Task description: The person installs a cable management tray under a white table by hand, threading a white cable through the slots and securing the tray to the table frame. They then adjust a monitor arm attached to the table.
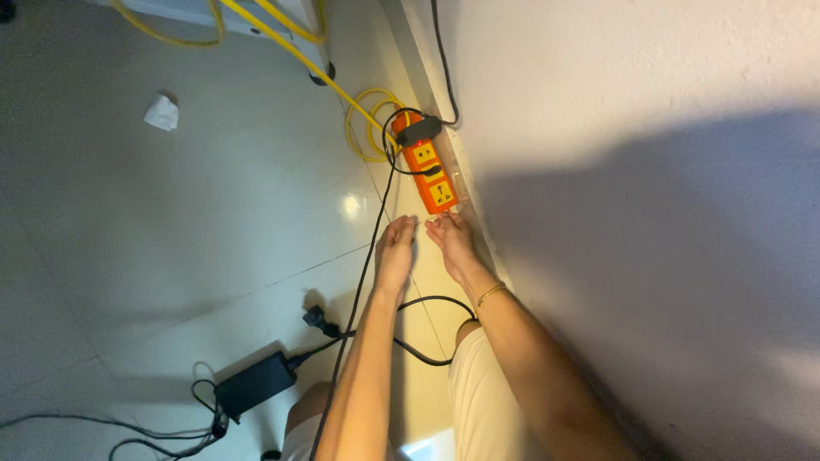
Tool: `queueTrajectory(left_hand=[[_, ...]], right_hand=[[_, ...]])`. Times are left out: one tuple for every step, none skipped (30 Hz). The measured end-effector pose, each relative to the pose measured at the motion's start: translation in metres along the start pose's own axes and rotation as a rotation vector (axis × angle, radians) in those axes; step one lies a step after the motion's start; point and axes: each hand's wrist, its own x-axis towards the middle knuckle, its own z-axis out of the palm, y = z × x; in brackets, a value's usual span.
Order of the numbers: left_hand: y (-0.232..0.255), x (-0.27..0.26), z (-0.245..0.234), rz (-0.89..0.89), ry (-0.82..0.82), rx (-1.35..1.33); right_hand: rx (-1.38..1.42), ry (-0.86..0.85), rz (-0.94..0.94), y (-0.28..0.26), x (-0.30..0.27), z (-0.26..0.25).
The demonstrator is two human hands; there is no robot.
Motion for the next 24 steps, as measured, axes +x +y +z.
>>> queueTrajectory(left_hand=[[-0.001, -0.001, 0.001, -0.006, 0.001, 0.002], [-0.002, -0.001, 0.002, -0.012, 0.001, 0.005], [-0.003, 0.000, 0.002, -0.021, -0.002, -0.005], [-0.005, 0.001, 0.001, -0.031, -0.005, -0.014], [-0.008, 0.004, 0.005, -0.040, -0.013, -0.028], [-0.010, 0.008, 0.010, -0.021, -0.012, -0.053], [-0.012, 0.012, 0.014, -0.003, -0.007, -0.075], [-0.015, 0.014, 0.016, 0.015, -0.003, -0.097], [-0.018, 0.016, 0.018, 0.014, -0.001, -0.056], [-0.017, 0.018, 0.021, 0.013, 0.000, -0.016], [-0.014, 0.022, 0.027, 0.014, -0.001, 0.024], [-0.008, 0.026, 0.032, 0.065, 0.038, 0.083], [-0.002, 0.027, 0.035, 0.114, 0.081, 0.144], [0.005, 0.027, 0.036, 0.162, 0.124, 0.206], [0.011, 0.021, 0.033, 0.137, 0.094, 0.143], [0.018, 0.014, 0.020, 0.112, 0.065, 0.079], [0.028, 0.012, 0.001, 0.113, 0.048, 0.032], [0.034, 0.005, -0.013, 0.092, -0.011, 0.003], [0.042, -0.004, -0.030, 0.067, -0.064, -0.030], [0.049, -0.012, -0.046, 0.042, -0.117, -0.063], [0.050, -0.018, -0.058, 0.008, -0.145, -0.102], [0.050, -0.024, -0.068, -0.026, -0.174, -0.141], [0.047, -0.031, -0.076, -0.064, -0.205, -0.182], [0.043, -0.039, -0.082, -0.092, -0.202, -0.225]], right_hand=[[-0.002, 0.008, -0.001, -0.001, 0.000, 0.001], [-0.003, 0.017, -0.002, -0.002, -0.001, 0.002], [0.009, 0.023, 0.010, -0.001, -0.001, 0.004], [0.021, 0.030, 0.023, 0.000, -0.002, 0.004], [0.029, 0.039, 0.032, -0.001, -0.001, 0.002], [0.043, 0.033, 0.028, -0.003, 0.001, 0.001], [0.059, 0.026, 0.028, -0.002, 0.000, 0.001], [0.074, 0.019, 0.027, -0.001, -0.001, 0.001], [0.094, -0.014, 0.012, -0.002, -0.004, 0.002], [0.114, -0.048, -0.004, -0.004, -0.008, 0.003], [0.133, -0.082, -0.023, -0.009, -0.011, 0.004], [0.089, -0.114, -0.021, -0.010, -0.019, 0.008], [0.047, -0.148, -0.015, -0.004, -0.034, 0.019], [0.005, -0.181, -0.008, 0.002, -0.049, 0.035], [0.037, -0.160, 0.016, 0.000, -0.063, 0.050], [0.069, -0.137, 0.040, -0.001, -0.078, 0.062], [0.121, -0.141, 0.055, 0.002, -0.085, 0.076], [0.042, -0.158, 0.031, 0.004, -0.096, 0.082], [-0.041, -0.177, 0.011, 0.002, -0.110, 0.091], [-0.124, -0.196, -0.010, 0.001, -0.123, 0.102], [-0.158, -0.203, -0.054, 0.004, -0.134, 0.106], [-0.191, -0.210, -0.098, 0.008, -0.144, 0.108], [-0.226, -0.212, -0.141, 0.013, -0.152, 0.107], [-0.277, -0.224, -0.203, 0.019, -0.159, 0.105]])
